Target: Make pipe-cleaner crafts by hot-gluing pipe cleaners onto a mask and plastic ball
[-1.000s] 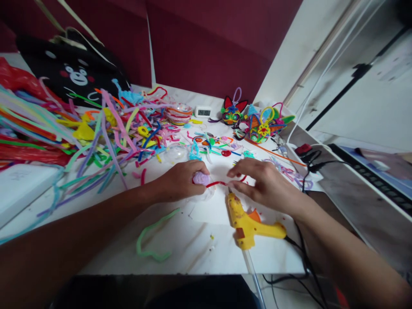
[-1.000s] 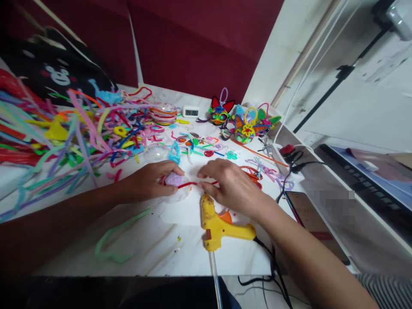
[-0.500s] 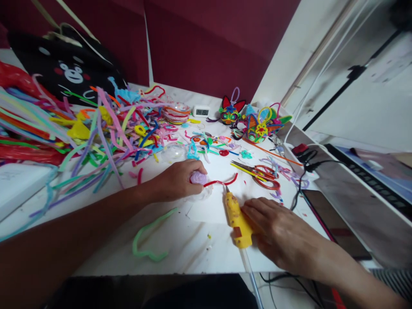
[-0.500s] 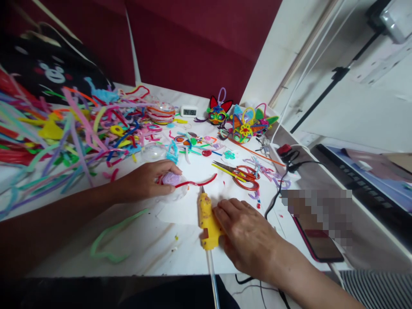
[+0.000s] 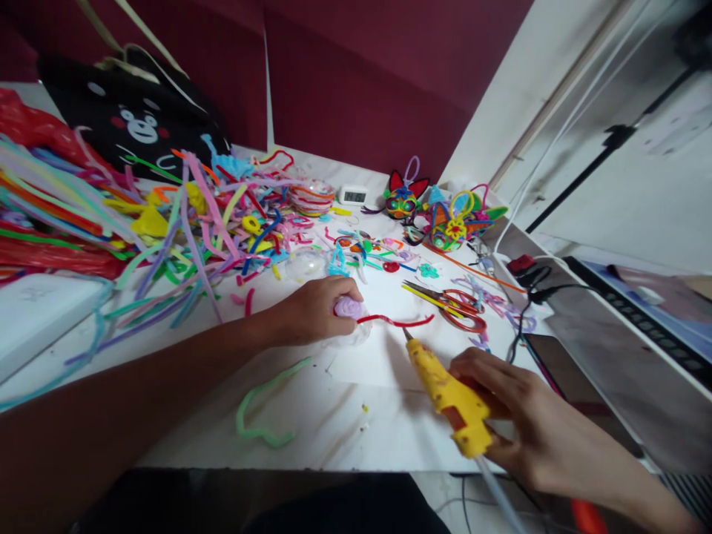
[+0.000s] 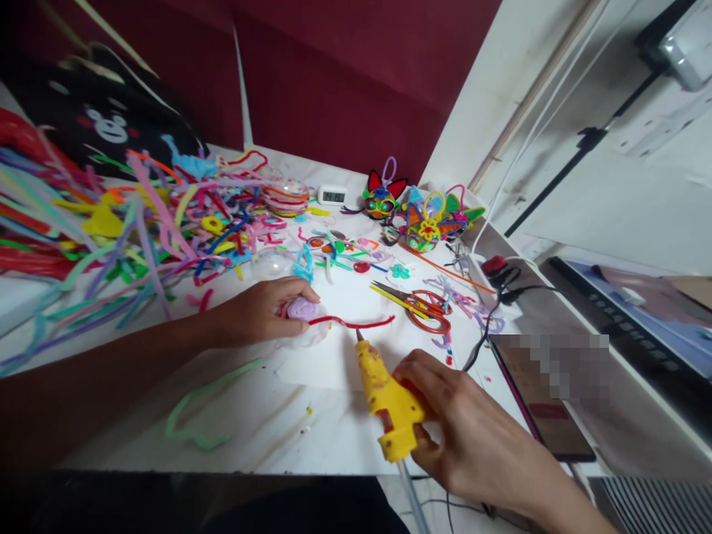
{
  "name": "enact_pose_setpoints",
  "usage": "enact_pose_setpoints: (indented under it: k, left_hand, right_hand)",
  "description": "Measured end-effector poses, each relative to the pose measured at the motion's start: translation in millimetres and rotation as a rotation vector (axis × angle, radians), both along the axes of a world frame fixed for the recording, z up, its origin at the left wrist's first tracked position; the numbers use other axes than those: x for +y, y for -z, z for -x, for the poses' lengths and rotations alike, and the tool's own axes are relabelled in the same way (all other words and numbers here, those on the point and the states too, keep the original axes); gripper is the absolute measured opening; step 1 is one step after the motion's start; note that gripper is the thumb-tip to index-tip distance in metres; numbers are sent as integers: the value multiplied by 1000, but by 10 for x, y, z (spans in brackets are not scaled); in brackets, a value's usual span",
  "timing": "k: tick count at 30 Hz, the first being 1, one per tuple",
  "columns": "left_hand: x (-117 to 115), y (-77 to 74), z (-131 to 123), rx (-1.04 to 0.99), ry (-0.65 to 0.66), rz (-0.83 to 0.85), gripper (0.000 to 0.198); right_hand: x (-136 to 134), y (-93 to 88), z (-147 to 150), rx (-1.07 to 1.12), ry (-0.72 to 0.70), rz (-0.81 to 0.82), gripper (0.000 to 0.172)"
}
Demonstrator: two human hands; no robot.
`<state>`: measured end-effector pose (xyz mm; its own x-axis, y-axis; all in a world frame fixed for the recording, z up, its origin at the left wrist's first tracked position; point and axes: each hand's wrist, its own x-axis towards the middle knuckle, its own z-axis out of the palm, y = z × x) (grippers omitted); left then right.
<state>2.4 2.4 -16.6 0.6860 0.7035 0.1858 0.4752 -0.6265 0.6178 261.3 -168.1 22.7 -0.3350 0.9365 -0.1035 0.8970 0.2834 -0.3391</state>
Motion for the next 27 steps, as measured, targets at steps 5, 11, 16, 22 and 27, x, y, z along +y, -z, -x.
enact_pose_setpoints:
  k: [5, 11, 16, 22, 27]
  left_hand:
    - [-12, -13, 0, -24, 6, 11, 27]
    - [-13, -19, 1, 0, -6, 27, 27]
    - [-15, -13, 7, 16, -12, 44, 30]
    - [-15, -28, 10, 30, -16, 63, 30]
    - [-19, -36, 8, 24, -22, 84, 30]
  right_hand:
    - [-44, -91, -122, 202, 69, -49, 32]
    - [185, -78, -37, 294, 78, -84, 13]
    - [392, 13, -9, 342, 189, 2, 30]
    - [507, 75, 15, 307, 161, 37, 31]
    - [531, 89, 26, 285, 157, 35, 32]
